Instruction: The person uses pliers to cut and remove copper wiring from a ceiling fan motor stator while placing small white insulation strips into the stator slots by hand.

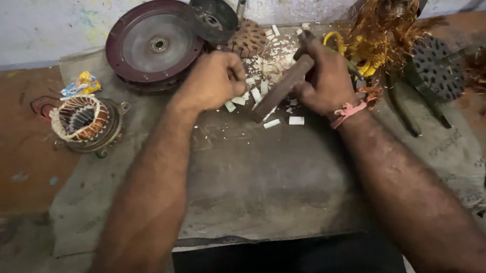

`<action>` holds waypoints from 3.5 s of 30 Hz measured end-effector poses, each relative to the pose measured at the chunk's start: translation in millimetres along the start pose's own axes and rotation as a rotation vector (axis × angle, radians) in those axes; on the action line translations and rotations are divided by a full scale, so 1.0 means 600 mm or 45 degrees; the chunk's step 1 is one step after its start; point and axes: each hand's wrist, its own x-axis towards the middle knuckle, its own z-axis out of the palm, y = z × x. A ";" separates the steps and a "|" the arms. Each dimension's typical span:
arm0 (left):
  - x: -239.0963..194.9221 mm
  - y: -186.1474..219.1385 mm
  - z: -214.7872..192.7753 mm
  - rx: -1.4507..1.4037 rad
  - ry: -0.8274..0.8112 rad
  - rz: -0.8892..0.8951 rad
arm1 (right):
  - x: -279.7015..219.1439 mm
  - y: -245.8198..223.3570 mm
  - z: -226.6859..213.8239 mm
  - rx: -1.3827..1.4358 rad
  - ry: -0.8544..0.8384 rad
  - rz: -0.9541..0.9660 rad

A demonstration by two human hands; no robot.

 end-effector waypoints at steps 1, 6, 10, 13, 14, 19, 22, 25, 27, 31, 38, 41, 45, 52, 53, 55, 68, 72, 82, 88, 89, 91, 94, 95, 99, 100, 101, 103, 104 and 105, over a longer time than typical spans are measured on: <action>0.000 0.000 0.001 -0.007 -0.060 -0.008 | -0.002 -0.008 -0.001 0.020 -0.005 0.064; 0.005 -0.009 -0.007 0.179 0.128 -0.008 | 0.003 -0.044 -0.004 -0.030 0.031 0.163; 0.007 -0.022 -0.010 -0.123 0.313 0.154 | 0.008 -0.054 -0.003 0.005 0.126 0.113; 0.009 -0.026 0.000 -0.902 0.095 0.140 | 0.008 -0.053 -0.003 0.033 0.149 0.160; 0.009 -0.027 0.002 -0.792 0.095 0.152 | 0.008 -0.052 -0.003 0.045 0.148 0.199; 0.016 -0.023 0.030 -0.542 0.177 0.377 | 0.011 -0.035 -0.014 0.269 -0.073 0.248; 0.024 -0.018 0.046 -0.738 0.189 0.129 | 0.008 -0.031 -0.016 0.248 -0.203 0.022; 0.025 -0.023 0.043 -0.780 0.191 0.121 | 0.009 -0.037 -0.015 0.192 -0.301 0.214; 0.028 -0.024 0.047 -0.812 0.196 0.106 | 0.010 -0.041 -0.014 0.190 -0.336 0.351; 0.029 -0.030 0.050 -0.826 0.196 0.080 | 0.008 -0.037 -0.011 0.253 -0.315 0.332; 0.032 -0.035 0.049 -0.805 0.180 0.102 | 0.009 -0.029 -0.010 0.185 -0.226 0.130; 0.032 -0.032 0.047 -0.780 0.179 0.105 | 0.010 -0.035 -0.006 0.234 -0.251 0.313; 0.034 -0.029 0.044 -0.746 0.173 0.110 | 0.015 -0.041 -0.005 0.206 -0.205 0.357; 0.033 -0.031 0.046 -0.752 0.147 0.112 | 0.019 -0.035 -0.011 0.524 -0.336 0.613; 0.033 -0.033 0.044 -0.765 0.150 0.118 | 0.021 -0.036 -0.010 0.614 -0.341 0.596; 0.035 -0.037 0.048 -0.800 0.155 0.130 | 0.024 -0.034 -0.012 0.657 -0.352 0.841; 0.031 -0.026 0.042 -0.714 0.141 0.113 | 0.013 -0.035 -0.007 0.858 -0.360 0.548; 0.022 -0.018 0.036 -0.779 0.122 0.143 | 0.005 -0.042 -0.016 0.049 -0.337 0.330; 0.022 -0.033 0.028 -0.837 0.163 0.451 | -0.013 0.002 -0.022 1.175 -0.505 0.632; 0.016 -0.003 0.052 -0.472 0.459 0.245 | -0.013 -0.027 0.001 1.148 -0.517 0.381; 0.014 0.007 0.062 -0.463 0.513 0.228 | -0.011 -0.034 0.003 1.101 -0.553 0.313; 0.011 0.021 0.069 -0.435 0.628 0.198 | -0.002 -0.051 0.002 0.835 -0.527 0.312; 0.011 0.026 0.066 -0.303 0.649 0.201 | 0.008 -0.079 -0.005 0.816 -0.552 0.190; 0.009 0.029 0.066 -0.297 0.639 0.145 | 0.011 -0.090 -0.005 0.874 -0.575 0.125; 0.008 0.042 0.053 -0.256 0.634 -0.022 | 0.014 -0.125 0.003 0.415 -0.512 -0.200; 0.008 0.044 0.052 -0.252 0.634 -0.052 | 0.011 -0.129 0.006 0.397 -0.513 -0.145; 0.009 0.044 0.049 -0.312 0.602 -0.021 | 0.009 -0.131 0.009 0.379 -0.515 -0.090; 0.009 0.040 0.038 -0.429 0.541 0.041 | 0.008 -0.132 0.014 0.249 -0.480 -0.059; 0.007 0.038 0.036 -0.472 0.474 0.120 | 0.008 -0.132 0.016 0.183 -0.465 -0.043; 0.003 0.037 0.035 -0.514 0.407 0.198 | 0.008 -0.132 0.015 0.173 -0.388 -0.170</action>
